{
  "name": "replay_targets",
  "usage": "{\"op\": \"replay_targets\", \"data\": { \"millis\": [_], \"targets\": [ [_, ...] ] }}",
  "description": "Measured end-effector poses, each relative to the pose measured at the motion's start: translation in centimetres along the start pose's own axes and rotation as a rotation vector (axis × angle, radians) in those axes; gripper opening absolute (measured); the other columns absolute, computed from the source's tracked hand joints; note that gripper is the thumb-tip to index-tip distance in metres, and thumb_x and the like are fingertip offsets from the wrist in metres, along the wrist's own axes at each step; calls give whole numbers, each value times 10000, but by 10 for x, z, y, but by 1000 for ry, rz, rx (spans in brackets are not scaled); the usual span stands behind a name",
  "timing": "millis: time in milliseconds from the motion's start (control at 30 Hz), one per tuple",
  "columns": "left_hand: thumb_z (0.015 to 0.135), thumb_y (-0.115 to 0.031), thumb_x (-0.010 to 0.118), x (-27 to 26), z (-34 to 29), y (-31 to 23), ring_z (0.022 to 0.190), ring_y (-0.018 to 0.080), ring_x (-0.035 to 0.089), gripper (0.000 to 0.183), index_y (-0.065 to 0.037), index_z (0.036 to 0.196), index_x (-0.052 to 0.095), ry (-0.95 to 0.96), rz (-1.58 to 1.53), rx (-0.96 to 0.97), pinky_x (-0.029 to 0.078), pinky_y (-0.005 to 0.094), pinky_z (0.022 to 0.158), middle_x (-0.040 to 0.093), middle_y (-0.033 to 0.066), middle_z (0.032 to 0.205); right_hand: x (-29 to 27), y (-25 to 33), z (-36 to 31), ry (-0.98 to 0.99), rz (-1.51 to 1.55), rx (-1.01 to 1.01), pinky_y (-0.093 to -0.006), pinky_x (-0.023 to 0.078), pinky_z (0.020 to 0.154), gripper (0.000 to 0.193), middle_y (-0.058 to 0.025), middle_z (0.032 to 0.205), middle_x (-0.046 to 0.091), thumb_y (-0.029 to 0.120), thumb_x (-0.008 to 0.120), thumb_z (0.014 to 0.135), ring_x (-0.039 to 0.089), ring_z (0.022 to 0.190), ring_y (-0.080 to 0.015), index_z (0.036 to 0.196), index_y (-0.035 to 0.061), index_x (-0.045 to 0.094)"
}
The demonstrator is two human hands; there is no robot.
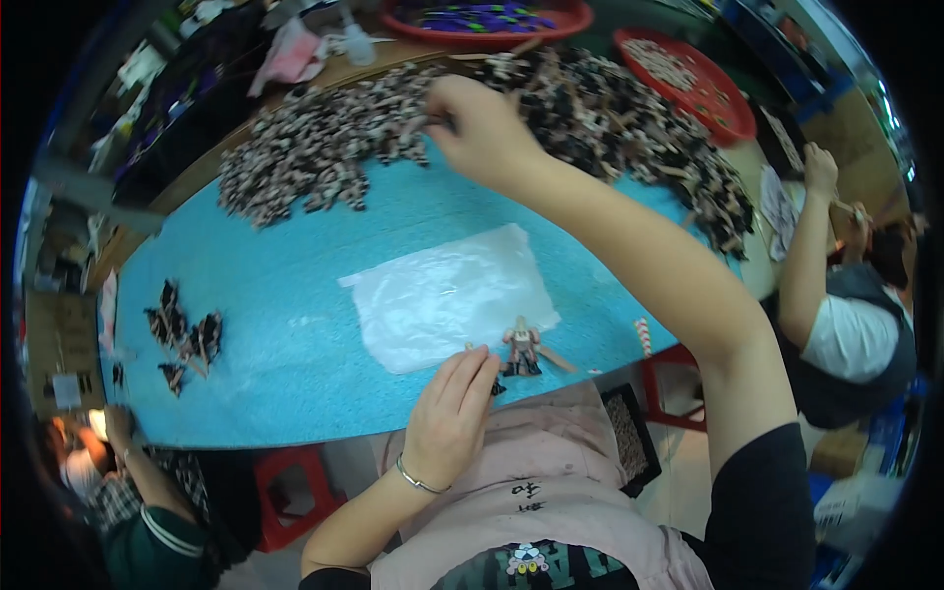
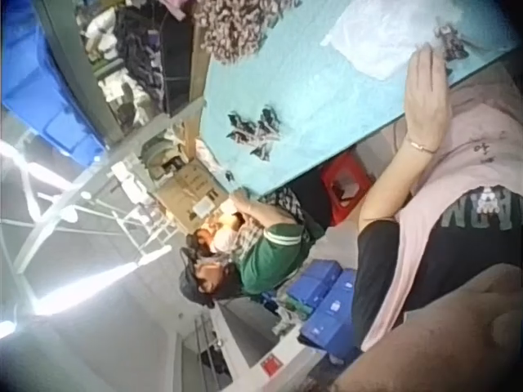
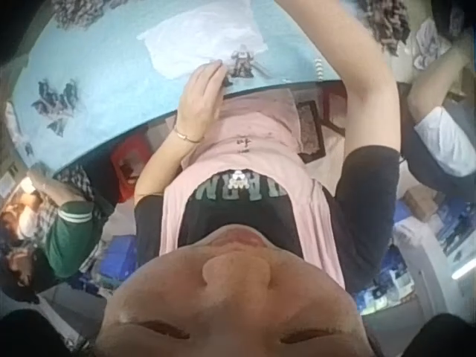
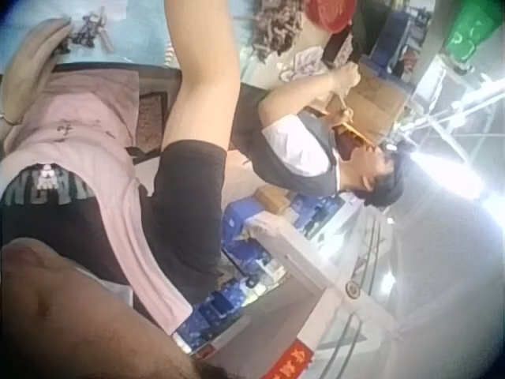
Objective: The person assembles toy figures by applying glue to figure bodies with a squeeze bottle and attaching small parts to them by hand.
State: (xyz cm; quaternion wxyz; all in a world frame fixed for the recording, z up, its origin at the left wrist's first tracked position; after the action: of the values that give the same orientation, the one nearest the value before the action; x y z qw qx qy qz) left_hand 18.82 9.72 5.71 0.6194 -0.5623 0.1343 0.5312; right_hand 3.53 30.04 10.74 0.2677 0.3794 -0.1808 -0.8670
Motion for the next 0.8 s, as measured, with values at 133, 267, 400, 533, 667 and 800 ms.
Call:
{"op": "replay_targets", "data": {
  "millis": [133, 267, 400, 533, 667, 800],
  "targets": [
    [713, -16, 655, -15, -22, 15, 1079, 329, 538, 490, 48, 1184, 539, -25, 6, -62, 456, 408, 918, 547, 182, 1185, -8, 12, -67, 280, 220, 390, -313, 480, 682, 141, -94, 837, 628, 56, 619, 822, 597, 750, -176, 936, -2, 559],
    [669, -28, 709, -20, -22, 19, 1077, 355, 536, 581, 14, 1219, 524, 15, -34, -73, 441, 422, 910, 534, 186, 1211, -33, 8, -117, 384, 23, 452, -299, 475, 677, 174, -97, 839, 638, 56, 617, 846, 600, 759, -171, 1010, 1, 598],
    [655, -54, 724, -26, -26, 22, 1087, 358, 528, 627, 9, 1239, 504, -46, -25, -118, 420, 449, 922, 526, 178, 1229, -36, 9, -123, 434, 28, 606, -345, 505, 728, 193, -164, 914, 655, 51, 622, 832, 644, 830, -283, 1015, -11, 620],
    [654, -48, 722, -25, -28, 29, 1088, 360, 528, 626, 9, 1237, 500, -35, -76, -118, 414, 458, 930, 528, 173, 1227, -29, 18, -123, 412, 81, 594, -341, 504, 724, 164, -159, 912, 658, 60, 640, 823, 643, 826, -283, 970, -12, 637],
    [661, -55, 712, -25, -25, 29, 1090, 351, 527, 617, 13, 1235, 498, -11, -82, -90, 420, 451, 934, 527, 175, 1215, -15, 36, -116, 449, 78, 464, -347, 501, 702, 137, -140, 888, 635, 61, 661, 799, 631, 795, -281, 921, -2, 650],
    [675, -25, 688, -29, -26, 30, 1077, 352, 533, 616, 18, 1252, 476, -31, -134, -106, 441, 431, 922, 519, 189, 1193, 5, 55, -112, 446, 84, 312, -319, 478, 667, 124, -102, 845, 600, 5, 673, 767, 594, 763, -248, 889, 10, 653]
  ]
}}
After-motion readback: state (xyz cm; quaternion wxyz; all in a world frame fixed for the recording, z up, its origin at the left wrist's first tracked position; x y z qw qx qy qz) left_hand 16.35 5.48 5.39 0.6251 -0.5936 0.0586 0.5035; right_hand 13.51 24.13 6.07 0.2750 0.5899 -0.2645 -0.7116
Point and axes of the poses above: each hand's wrist, its own z-axis towards the middle knuckle, its own x-axis out of the palm, y = z × x, the point moved 7 cm from there along z, towards the middle knuckle
